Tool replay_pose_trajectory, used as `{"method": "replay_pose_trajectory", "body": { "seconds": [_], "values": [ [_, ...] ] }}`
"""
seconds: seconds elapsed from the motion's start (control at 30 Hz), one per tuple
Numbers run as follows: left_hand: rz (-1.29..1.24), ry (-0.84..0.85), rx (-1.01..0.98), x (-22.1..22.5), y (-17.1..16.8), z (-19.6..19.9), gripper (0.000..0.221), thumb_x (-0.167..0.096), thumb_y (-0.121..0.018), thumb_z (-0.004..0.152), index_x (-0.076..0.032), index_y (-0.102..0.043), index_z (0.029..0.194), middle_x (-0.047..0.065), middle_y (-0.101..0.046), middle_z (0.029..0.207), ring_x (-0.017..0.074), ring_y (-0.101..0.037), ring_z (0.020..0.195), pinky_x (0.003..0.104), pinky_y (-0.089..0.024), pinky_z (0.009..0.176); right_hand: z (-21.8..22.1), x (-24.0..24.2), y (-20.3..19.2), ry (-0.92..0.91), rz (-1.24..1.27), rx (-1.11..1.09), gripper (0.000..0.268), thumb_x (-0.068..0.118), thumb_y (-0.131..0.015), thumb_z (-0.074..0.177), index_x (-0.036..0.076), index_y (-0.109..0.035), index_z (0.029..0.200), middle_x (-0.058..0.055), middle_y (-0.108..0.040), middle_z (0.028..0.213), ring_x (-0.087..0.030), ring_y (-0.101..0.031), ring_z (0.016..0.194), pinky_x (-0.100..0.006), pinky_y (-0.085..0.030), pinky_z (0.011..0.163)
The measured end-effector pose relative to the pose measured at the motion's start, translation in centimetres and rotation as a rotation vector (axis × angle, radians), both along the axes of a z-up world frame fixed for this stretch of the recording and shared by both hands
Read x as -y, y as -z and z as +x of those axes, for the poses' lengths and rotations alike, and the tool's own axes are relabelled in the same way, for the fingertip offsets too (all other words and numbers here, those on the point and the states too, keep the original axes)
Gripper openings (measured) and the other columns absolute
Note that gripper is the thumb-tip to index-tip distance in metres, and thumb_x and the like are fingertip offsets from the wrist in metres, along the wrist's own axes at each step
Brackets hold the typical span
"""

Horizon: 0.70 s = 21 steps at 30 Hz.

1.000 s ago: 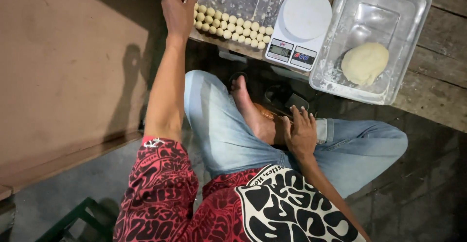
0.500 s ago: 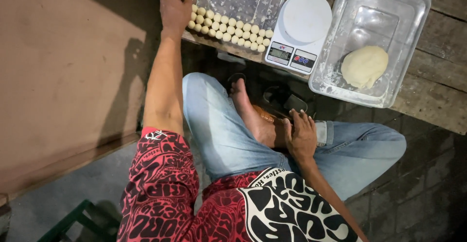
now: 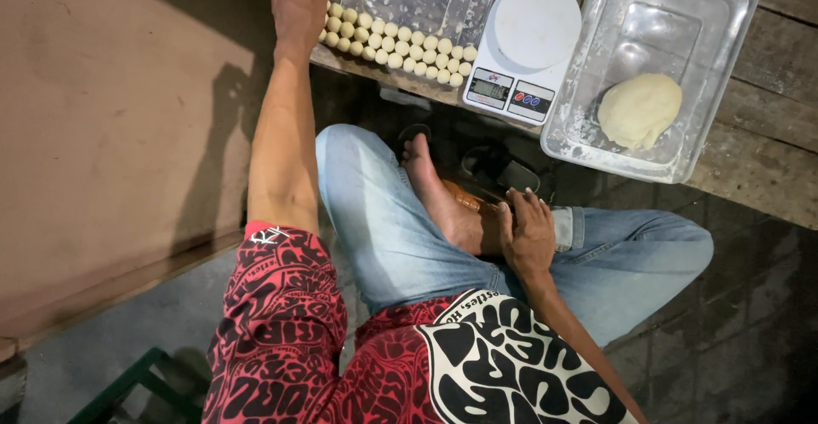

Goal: Portioning dough using a digital scale and rolling it into small balls by hand.

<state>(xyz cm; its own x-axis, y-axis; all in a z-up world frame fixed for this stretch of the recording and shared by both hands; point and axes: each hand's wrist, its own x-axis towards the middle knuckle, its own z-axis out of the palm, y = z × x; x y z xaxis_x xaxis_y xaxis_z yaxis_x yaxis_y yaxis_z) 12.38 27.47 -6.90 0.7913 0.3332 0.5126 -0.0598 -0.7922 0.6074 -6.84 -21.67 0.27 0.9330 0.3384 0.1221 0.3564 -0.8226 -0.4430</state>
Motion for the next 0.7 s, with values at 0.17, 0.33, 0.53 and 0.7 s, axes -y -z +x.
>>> {"method": "replay_pose_trajectory", "body": {
  "seconds": [0.17,0.33,0.53,0.7],
  "values": [
    [-0.086,-0.305,0.264,6.8,-5.8,-2.2,0.022,-0.006,-0.062,0.097,-0.008,-0.067,0.119,0.006,-0.063,0.089,0.018,-0.059,0.071,0.031,-0.054,0.068,-0.1,0.5,0.7,0.036,0.052,0.012,0.032,0.018,-0.066,0.1,-0.001,-0.067,0.126,-0.014,-0.073,0.12,-0.033,-0.065,0.124,-0.041,-0.048,0.104],
    [-0.375,-0.037,0.052,26.4,-9.6,-9.2,0.017,-0.009,-0.055,0.098,-0.005,-0.066,0.11,0.016,-0.07,0.105,0.0339,-0.066,0.093,0.041,-0.055,0.084,0.5,2.2,2.3,0.131,0.337,0.01,0.029,0.011,-0.065,0.102,0.005,-0.069,0.13,-0.015,-0.073,0.124,-0.034,-0.067,0.12,-0.043,-0.052,0.101],
    [-0.107,0.532,0.071,41.4,-1.9,-11.3,0.035,-0.007,-0.068,0.088,-0.003,-0.067,0.122,0.015,-0.062,0.129,0.0389,-0.059,0.124,0.049,-0.052,0.107,4.5,7.2,2.3,0.212,0.49,0.243,0.03,-0.001,-0.061,0.105,-0.004,-0.068,0.134,-0.023,-0.07,0.129,-0.038,-0.065,0.123,-0.047,-0.048,0.107],
    [0.185,0.676,-0.057,45.2,-0.3,-9.9,0.039,-0.007,-0.054,0.097,-0.002,-0.058,0.136,0.016,-0.057,0.137,0.0401,-0.051,0.135,0.049,-0.05,0.109,9.9,10.3,0.2,0.144,0.35,0.449,0.042,-0.002,-0.074,0.097,-0.013,-0.063,0.137,-0.032,-0.061,0.138,-0.047,-0.057,0.131,-0.051,-0.038,0.117]
  ]
}}
